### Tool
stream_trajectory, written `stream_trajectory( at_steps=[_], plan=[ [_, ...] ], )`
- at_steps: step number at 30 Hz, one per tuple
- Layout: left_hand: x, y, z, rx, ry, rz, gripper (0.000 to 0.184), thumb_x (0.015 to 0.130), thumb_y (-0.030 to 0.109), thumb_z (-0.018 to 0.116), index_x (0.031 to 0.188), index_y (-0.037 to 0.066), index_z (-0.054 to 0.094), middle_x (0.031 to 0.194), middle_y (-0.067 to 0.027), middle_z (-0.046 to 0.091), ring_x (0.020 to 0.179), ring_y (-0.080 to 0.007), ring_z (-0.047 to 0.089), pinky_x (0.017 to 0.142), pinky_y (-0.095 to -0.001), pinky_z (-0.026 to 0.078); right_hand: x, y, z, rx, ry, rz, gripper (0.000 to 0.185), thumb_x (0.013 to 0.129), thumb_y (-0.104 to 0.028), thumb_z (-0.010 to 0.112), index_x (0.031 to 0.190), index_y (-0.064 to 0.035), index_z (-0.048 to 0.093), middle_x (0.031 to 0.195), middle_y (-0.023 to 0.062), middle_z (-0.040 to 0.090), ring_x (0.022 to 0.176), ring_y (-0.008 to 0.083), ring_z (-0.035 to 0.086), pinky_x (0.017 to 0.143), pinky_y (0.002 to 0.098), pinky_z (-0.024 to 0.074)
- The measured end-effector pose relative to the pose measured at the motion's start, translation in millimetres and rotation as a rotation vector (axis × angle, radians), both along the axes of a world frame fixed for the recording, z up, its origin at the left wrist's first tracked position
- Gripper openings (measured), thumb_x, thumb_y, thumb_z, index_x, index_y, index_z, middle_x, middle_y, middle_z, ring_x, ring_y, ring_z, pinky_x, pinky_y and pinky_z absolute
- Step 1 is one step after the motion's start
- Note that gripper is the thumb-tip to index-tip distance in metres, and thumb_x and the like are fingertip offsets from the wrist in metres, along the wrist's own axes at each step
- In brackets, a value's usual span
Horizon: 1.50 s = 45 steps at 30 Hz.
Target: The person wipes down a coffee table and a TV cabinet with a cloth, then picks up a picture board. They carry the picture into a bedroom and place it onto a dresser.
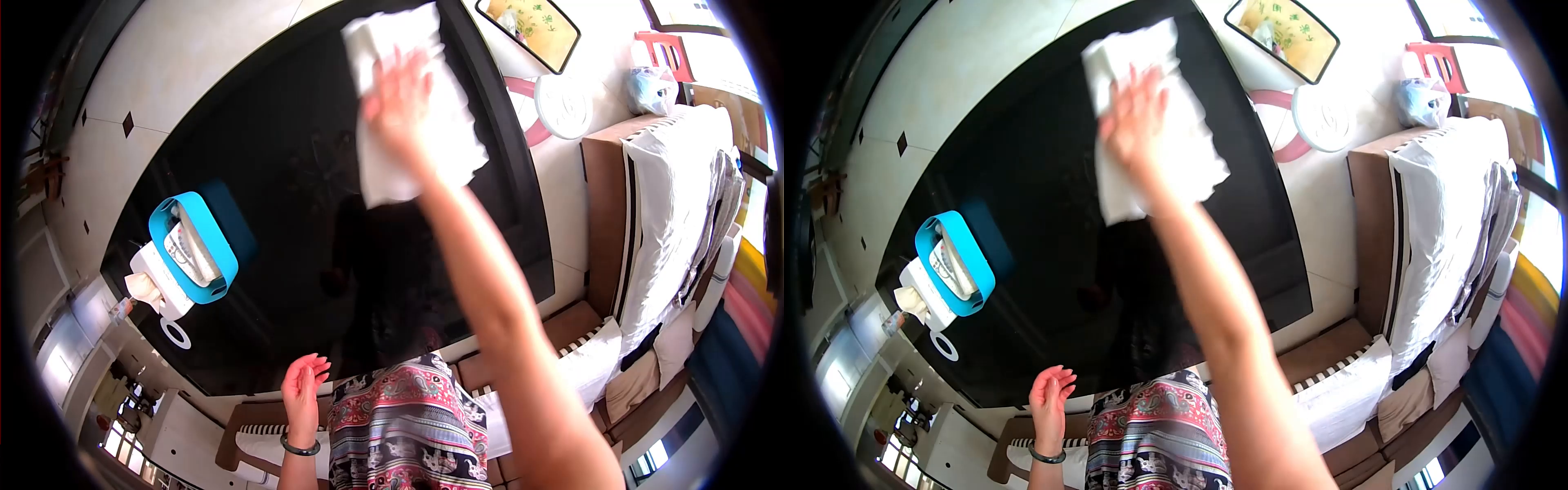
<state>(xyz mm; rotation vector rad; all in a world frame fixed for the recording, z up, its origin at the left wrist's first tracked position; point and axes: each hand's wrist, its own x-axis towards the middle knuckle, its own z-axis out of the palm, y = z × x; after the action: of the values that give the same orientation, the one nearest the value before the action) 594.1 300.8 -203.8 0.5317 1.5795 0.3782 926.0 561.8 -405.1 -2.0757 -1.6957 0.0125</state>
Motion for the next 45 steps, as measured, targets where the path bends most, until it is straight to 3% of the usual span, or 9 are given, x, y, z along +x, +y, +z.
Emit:
stream_trajectory(
  at_steps=[6,10,17,22,25,33,36,39,45],
  plan=[
    [10.3,16.0,13.2,0.044,-0.018,0.019,0.025,0.102,0.018,0.047,0.12,0.003,0.057,0.111,-0.0104,0.064,0.1,-0.0185,0.063,0.086,-0.0299,0.051,-148.6,-271.5,34.5,-0.598,0.134,0.388,0.063,0.081,-0.042,0.062,0.14,-0.0208,0.048,0.158,0.0029,0.024,0.144,0.0299,0.025,0.111,0.0519,0.0242],
    [-14.8,26.4,9.7,0.052,-0.034,0.153,0.027,0.101,0.02,0.049,0.122,0.005,0.055,0.11,-0.0089,0.064,0.1,-0.0179,0.063,0.084,-0.0288,0.05,-59.1,-421.0,25.5,-0.674,0.078,0.299,0.058,0.075,-0.031,0.067,0.13,-0.0193,0.054,0.154,0.0099,0.028,0.138,0.0445,0.027,0.105,0.0612,0.0271],
    [-59.6,59.8,-48.4,0.095,-0.147,0.549,0.038,0.1,0.032,0.052,0.129,0.009,0.049,0.11,-0.012,0.063,0.098,-0.0181,0.063,0.084,-0.0271,0.051,101.9,-132.4,42.1,-0.316,-0.386,-0.001,0.066,0.088,-0.025,0.052,0.146,-0.0005,0.032,0.153,0.025,0.023,0.142,0.0445,0.019,0.116,0.0539,0.0154],
    [-69.5,75.0,-71.8,0.074,-0.283,0.724,0.042,0.099,0.038,0.051,0.12,0.002,0.049,0.114,-0.0215,0.061,0.104,-0.0232,0.062,0.09,-0.0297,0.052,118.1,95.3,-5.7,-0.079,-0.27,-0.142,0.061,0.096,-0.041,0.045,0.147,-0.0117,0.033,0.157,0.0172,0.02,0.145,0.0403,0.014,0.115,0.0563,0.0133],
    [-67.7,83.1,-82.5,0.095,-0.31,0.747,0.044,0.099,0.039,0.05,0.122,0.001,0.047,0.113,-0.022,0.061,0.104,-0.0232,0.062,0.09,-0.0297,0.052,44.6,146.3,-61.3,0.379,-0.247,0.274,0.062,0.086,-0.039,0.061,0.141,-0.0189,0.044,0.153,0.0122,0.031,0.143,0.037,0.021,0.112,0.0614,0.0154],
    [-71.4,97.9,-106.7,0.154,-0.166,0.762,0.039,0.099,0.038,0.051,0.111,0.001,0.047,0.107,-0.0228,0.063,0.101,-0.0267,0.065,0.09,-0.0318,0.054,-197.7,-119.4,15.8,-0.484,0.11,0.425,0.061,0.078,-0.028,0.064,0.137,-0.0174,0.05,0.16,0.006,0.018,0.147,0.0314,0.016,0.115,0.0541,0.0102],
    [-76.2,98.9,-115.6,0.188,-0.164,0.798,0.035,0.099,0.034,0.052,0.11,0.001,0.047,0.106,-0.0227,0.063,0.1,-0.0274,0.066,0.09,-0.0337,0.055,-147.4,-256.4,37.9,-0.648,0.104,0.617,0.067,0.075,-0.036,0.069,0.138,-0.0244,0.048,0.157,0.0036,0.026,0.142,0.031,0.027,0.106,0.0579,0.0287],
    [-77.7,95.0,-128.1,0.15,-0.176,0.859,0.029,0.099,0.029,0.054,0.109,0.002,0.048,0.104,-0.0132,0.062,0.098,-0.0302,0.066,0.086,-0.0347,0.057,-15.9,-329.9,34.6,-0.815,-0.038,0.612,0.054,0.075,-0.04,0.067,0.126,-0.0245,0.058,0.146,0.0115,0.038,0.136,0.048,0.028,0.102,0.0675,0.0267],
    [-62.2,97.2,-116.8,0.206,-0.136,0.892,0.006,0.095,0.002,0.049,0.1,0.003,0.05,0.103,-0.0099,0.061,0.094,-0.0296,0.067,0.087,-0.0377,0.058,107.8,-140.2,50.0,-0.311,-0.315,0.018,0.061,0.092,-0.017,0.043,0.151,-0.0088,0.027,0.157,0.0201,0.018,0.146,0.0405,0.012,0.117,0.0534,0.0087]
  ],
)
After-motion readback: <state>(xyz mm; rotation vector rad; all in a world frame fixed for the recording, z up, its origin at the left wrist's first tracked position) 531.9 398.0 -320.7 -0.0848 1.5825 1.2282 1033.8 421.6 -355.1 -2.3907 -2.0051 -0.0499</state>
